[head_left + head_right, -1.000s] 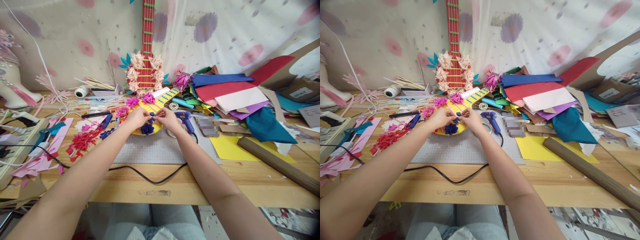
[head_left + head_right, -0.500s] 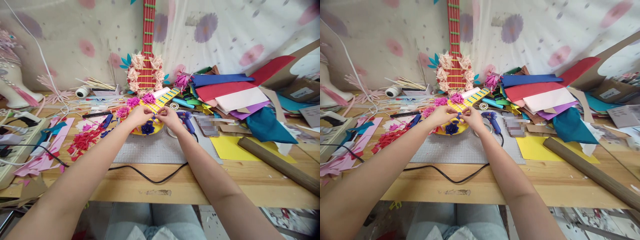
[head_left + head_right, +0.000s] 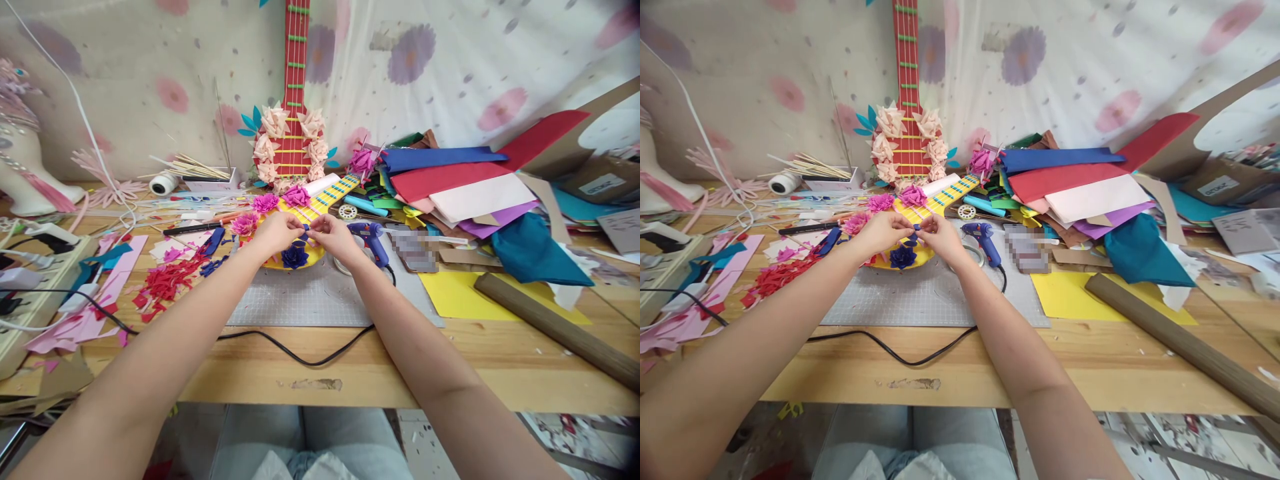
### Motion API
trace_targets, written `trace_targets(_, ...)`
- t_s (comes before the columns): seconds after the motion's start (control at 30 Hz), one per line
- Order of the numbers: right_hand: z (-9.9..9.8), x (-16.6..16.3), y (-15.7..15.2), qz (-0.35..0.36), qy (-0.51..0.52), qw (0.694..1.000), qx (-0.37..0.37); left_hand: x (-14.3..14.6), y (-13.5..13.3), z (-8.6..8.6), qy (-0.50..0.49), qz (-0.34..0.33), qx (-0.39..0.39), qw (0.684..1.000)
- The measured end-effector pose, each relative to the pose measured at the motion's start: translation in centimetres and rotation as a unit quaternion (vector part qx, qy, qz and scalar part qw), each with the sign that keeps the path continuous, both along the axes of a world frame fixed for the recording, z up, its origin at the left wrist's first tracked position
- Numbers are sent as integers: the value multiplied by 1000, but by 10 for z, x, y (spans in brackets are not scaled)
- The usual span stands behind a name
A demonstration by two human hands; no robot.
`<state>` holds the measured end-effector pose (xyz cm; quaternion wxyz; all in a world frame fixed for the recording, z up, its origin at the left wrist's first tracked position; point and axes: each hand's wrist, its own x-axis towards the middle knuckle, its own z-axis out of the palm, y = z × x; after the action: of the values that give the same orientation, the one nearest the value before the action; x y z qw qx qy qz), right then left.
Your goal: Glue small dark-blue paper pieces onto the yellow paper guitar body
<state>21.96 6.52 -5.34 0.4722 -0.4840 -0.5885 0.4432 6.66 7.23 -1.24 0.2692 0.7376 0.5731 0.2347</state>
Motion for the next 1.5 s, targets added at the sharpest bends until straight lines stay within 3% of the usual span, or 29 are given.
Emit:
trace_targets(0.3,-3,1,1,-37,-49,998,22,5,-11,13,95,34,17,995)
trace_targets(0.67,0,1,0,-28,-45,998,35,4,8,-11,-41,20,-7,999)
trace_targets(0.9,-1,-1,0,-11,-17,1000,17,4,4,-6,-2,31,19,999)
trace_targets(1.13,1,0,-1,-21,-18,1000,-14,2,-3,2,-12,36,-39,998)
trace_targets(1.37,1,5,1,-57,-68,996,13,5,-13,17,110,69,-46,991)
trace_targets(1.5,3,7,1,-56,-66,996,24,8,-16,24,179,58,-2,982)
